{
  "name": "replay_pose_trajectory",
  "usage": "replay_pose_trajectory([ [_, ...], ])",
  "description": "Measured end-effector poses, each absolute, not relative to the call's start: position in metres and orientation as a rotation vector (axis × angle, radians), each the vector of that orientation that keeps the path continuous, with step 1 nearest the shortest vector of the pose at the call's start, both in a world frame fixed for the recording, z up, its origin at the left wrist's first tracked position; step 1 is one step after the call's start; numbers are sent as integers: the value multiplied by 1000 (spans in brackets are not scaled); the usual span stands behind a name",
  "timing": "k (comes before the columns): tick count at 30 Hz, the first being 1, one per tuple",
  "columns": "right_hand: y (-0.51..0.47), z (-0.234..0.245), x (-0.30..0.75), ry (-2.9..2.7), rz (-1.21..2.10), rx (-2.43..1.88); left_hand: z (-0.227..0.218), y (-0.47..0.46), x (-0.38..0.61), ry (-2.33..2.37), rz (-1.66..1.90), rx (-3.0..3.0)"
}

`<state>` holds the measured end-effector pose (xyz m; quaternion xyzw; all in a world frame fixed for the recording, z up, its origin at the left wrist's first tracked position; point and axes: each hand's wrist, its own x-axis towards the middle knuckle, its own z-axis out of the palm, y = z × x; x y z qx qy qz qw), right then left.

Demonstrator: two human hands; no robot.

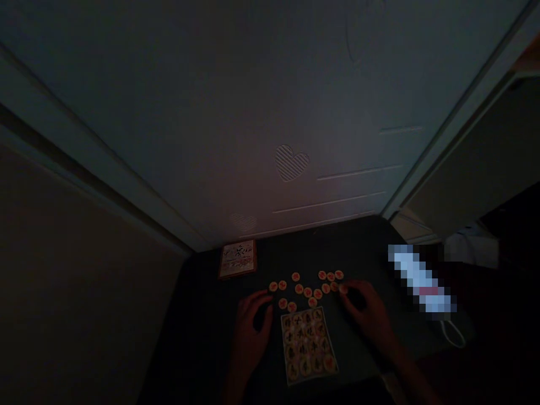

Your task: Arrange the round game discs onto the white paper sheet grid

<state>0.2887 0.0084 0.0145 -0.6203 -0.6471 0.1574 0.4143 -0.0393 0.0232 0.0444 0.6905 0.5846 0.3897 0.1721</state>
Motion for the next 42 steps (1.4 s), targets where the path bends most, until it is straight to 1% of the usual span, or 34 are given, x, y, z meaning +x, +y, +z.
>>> replay_pose_trajectory([
  [2,0,21,276,-1634,457,-1510,55,13,-33,1666,1102,1930],
  [5,-11,31,256,-1659,528,-1436,67,0,-17,1552,1034,1856],
  [15,-29,54,231,-1799,652,-1242,84,-11,30,1337,782,1488],
  [23,-35,46,221,-1817,612,-1170,74,-12,40,1284,761,1353],
  [31,-63,44,250,-1952,592,-1239,77,-16,22,1370,749,1391],
  [36,-77,43,253,-2029,467,-1203,76,-24,17,1386,730,1432],
  [42,-81,32,250,-2142,471,-1148,68,-38,18,1350,735,1518],
])
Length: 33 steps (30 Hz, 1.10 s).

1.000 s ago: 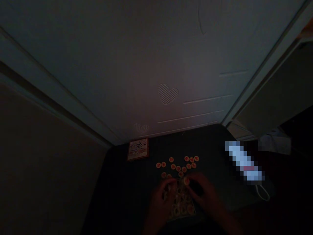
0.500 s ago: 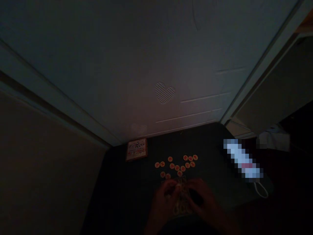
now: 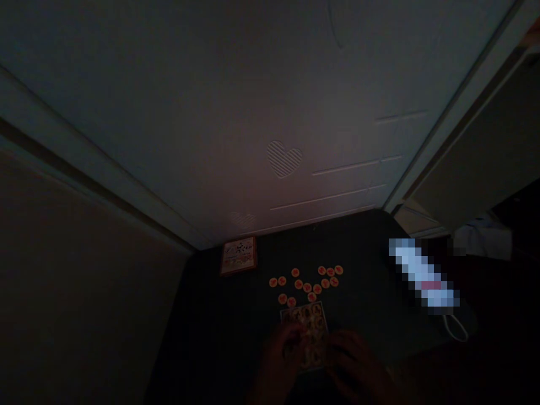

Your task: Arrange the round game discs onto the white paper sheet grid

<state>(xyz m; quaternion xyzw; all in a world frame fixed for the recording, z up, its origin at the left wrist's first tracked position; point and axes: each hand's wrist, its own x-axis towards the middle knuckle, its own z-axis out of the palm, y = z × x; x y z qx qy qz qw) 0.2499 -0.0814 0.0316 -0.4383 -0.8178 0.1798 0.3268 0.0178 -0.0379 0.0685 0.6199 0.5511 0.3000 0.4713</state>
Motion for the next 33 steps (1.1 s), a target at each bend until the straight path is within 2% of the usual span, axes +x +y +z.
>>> replay_pose_trajectory([
  [8,-82,30,250,-2180,370,-1088,69,-48,13,1380,670,1646],
  [22,-84,27,252,-2094,403,-1119,62,-47,26,1330,404,1798],
  [33,-81,29,252,-2155,473,-1115,70,-54,17,1270,428,2110],
])
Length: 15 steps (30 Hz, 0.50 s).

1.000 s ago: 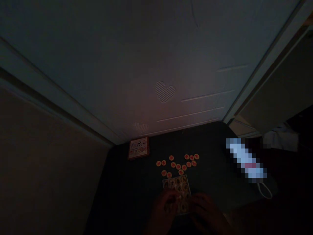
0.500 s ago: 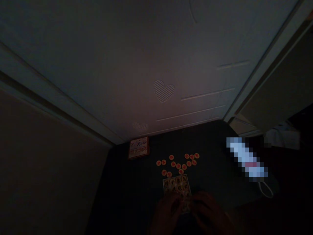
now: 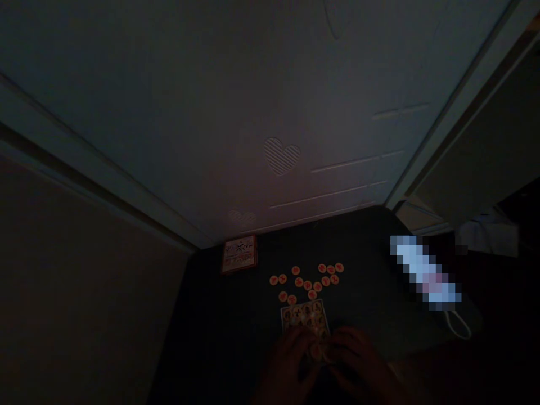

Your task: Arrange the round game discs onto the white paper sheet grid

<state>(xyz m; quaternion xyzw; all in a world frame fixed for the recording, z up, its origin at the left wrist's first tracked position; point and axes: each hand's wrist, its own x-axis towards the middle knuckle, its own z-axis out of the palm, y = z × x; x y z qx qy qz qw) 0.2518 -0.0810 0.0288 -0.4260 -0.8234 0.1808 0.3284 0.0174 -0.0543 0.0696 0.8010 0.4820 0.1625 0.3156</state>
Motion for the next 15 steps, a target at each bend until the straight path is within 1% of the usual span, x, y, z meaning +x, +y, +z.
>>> replay_pose_trajectory([
  [8,-80,26,252,-2156,501,-1100,61,-55,21,1230,401,2006],
  [15,-81,25,252,-2156,538,-1097,71,-55,23,1218,407,1965],
])
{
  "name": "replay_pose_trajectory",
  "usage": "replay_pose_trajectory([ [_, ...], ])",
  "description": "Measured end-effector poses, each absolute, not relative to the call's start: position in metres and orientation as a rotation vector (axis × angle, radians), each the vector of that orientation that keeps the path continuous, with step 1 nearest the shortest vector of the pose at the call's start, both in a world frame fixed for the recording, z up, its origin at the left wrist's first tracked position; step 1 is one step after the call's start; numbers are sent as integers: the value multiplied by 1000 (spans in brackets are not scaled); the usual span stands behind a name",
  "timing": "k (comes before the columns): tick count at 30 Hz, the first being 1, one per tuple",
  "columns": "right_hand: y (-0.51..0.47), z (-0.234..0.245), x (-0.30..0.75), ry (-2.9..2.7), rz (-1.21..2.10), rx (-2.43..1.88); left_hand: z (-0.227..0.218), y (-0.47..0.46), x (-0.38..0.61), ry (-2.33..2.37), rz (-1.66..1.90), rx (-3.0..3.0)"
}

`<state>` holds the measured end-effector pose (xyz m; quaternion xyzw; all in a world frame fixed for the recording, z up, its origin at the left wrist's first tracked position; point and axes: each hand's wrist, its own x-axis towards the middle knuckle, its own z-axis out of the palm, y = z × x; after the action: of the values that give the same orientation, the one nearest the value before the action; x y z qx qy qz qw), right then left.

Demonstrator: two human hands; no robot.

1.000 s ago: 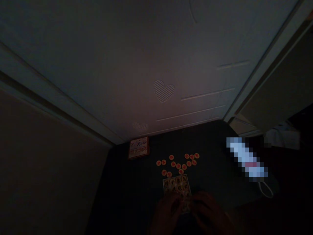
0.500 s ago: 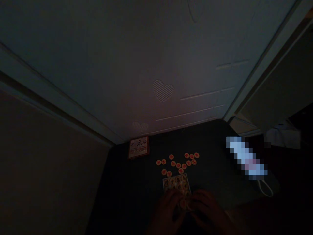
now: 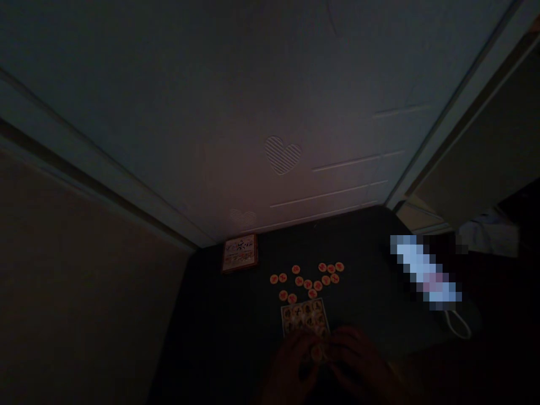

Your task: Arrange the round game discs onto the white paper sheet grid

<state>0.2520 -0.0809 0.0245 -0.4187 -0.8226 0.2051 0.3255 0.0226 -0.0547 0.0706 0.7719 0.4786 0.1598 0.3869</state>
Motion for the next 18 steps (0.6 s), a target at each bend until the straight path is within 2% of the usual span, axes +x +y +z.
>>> replay_pose_trajectory([
  [10,-81,24,257,-2054,551,-1158,68,-56,14,1288,445,1982],
  [18,-41,18,283,-1891,464,-1302,65,-20,-22,1470,707,2042],
])
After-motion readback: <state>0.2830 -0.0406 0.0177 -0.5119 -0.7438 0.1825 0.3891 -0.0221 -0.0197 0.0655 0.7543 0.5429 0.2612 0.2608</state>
